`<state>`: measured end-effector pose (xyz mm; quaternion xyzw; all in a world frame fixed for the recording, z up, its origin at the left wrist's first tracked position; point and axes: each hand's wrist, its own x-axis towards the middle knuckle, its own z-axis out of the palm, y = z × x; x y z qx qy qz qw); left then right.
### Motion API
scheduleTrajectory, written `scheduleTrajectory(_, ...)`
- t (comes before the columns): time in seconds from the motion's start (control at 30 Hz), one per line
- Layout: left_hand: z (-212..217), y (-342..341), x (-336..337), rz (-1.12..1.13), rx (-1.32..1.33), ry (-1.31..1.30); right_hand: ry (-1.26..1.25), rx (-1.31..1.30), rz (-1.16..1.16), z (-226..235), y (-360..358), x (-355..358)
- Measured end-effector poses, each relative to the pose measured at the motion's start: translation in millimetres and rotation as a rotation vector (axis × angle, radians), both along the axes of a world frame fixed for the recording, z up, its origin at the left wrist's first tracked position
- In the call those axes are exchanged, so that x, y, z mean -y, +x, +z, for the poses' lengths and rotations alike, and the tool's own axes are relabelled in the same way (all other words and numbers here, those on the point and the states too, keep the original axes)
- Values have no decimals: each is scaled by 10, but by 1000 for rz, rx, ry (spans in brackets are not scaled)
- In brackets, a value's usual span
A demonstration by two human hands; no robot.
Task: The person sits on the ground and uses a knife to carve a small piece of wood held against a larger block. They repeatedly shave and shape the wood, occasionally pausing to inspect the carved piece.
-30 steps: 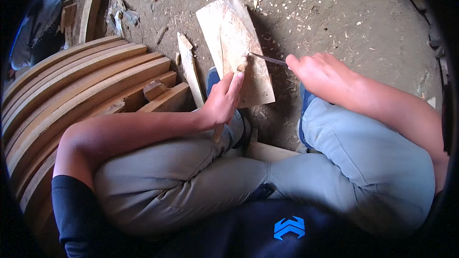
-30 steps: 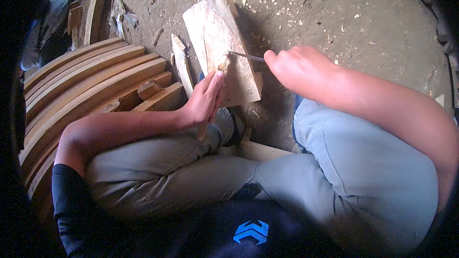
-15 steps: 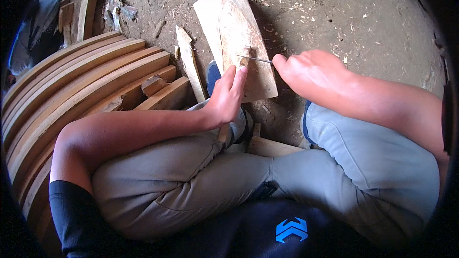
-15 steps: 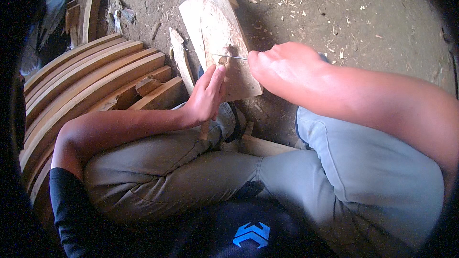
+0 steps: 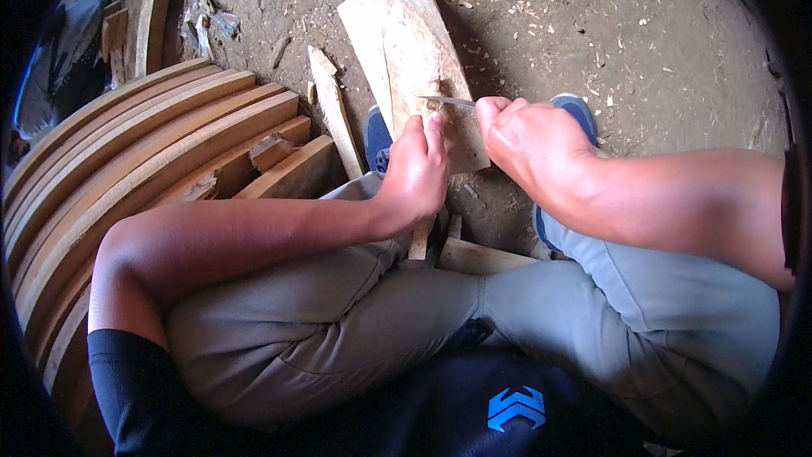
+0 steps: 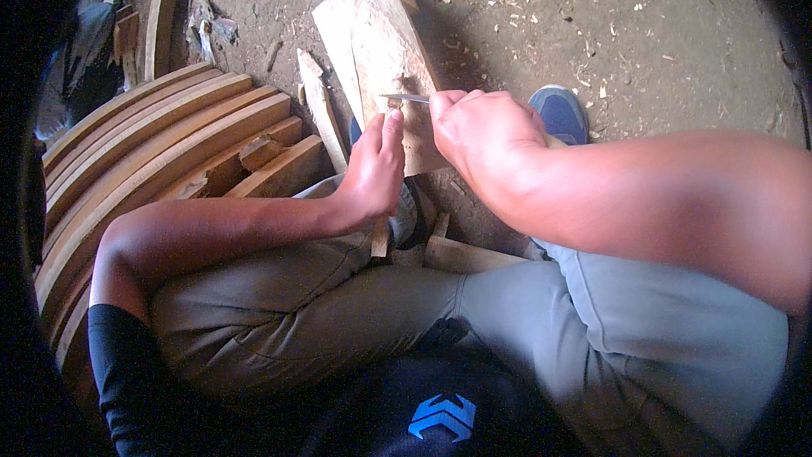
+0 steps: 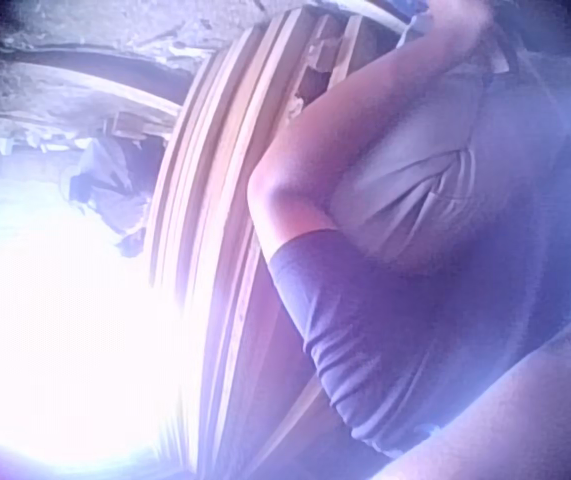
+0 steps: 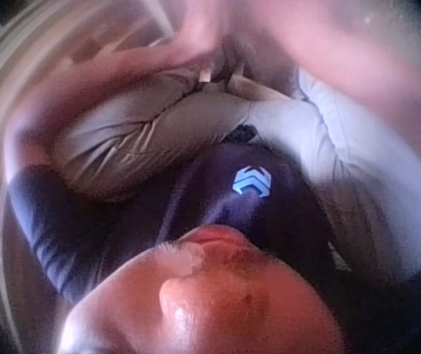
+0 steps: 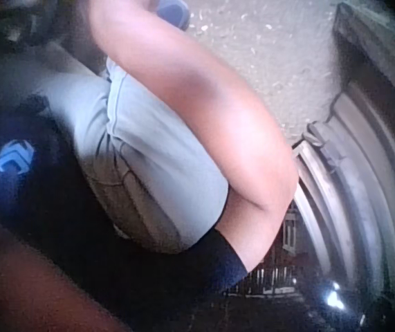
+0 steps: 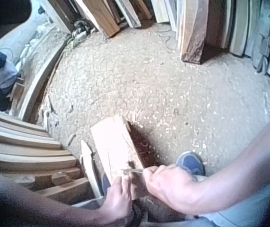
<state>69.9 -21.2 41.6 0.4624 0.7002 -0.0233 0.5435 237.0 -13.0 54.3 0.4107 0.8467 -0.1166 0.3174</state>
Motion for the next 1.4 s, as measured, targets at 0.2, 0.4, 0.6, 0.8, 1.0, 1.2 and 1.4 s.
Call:
scheduleTrajectory(0.2, -9, 95, -4, -33, -33, 64, -86, 104, -27, 118, -153, -30)
scheduleTrajectory(0.4, 106, 158, -3, -29, -81, 77, -289, 127, -136, 401, -287, -177)
scheduleTrajectory(0.6, 22, 186, 39, -2, -100, 53, 32, 261, 38, 418, -364, -67)
scheduleTrajectory(0.8, -78, 307, 8, 54, 40, -37, 122, 140, 14, 139, -80, 79)
scheduleTrajectory(1.0, -7, -102, -46, 125, 205, -117, 137, -254, -35, 190, 187, -266)
scheduleTrajectory(1.2, 39, -196, -84, 131, 291, -210, -30, -277, -110, 328, 196, -398)
scheduleTrajectory(1.4, 38, -186, -65, 148, 265, -198, -108, -271, -119, 387, 177, -336)
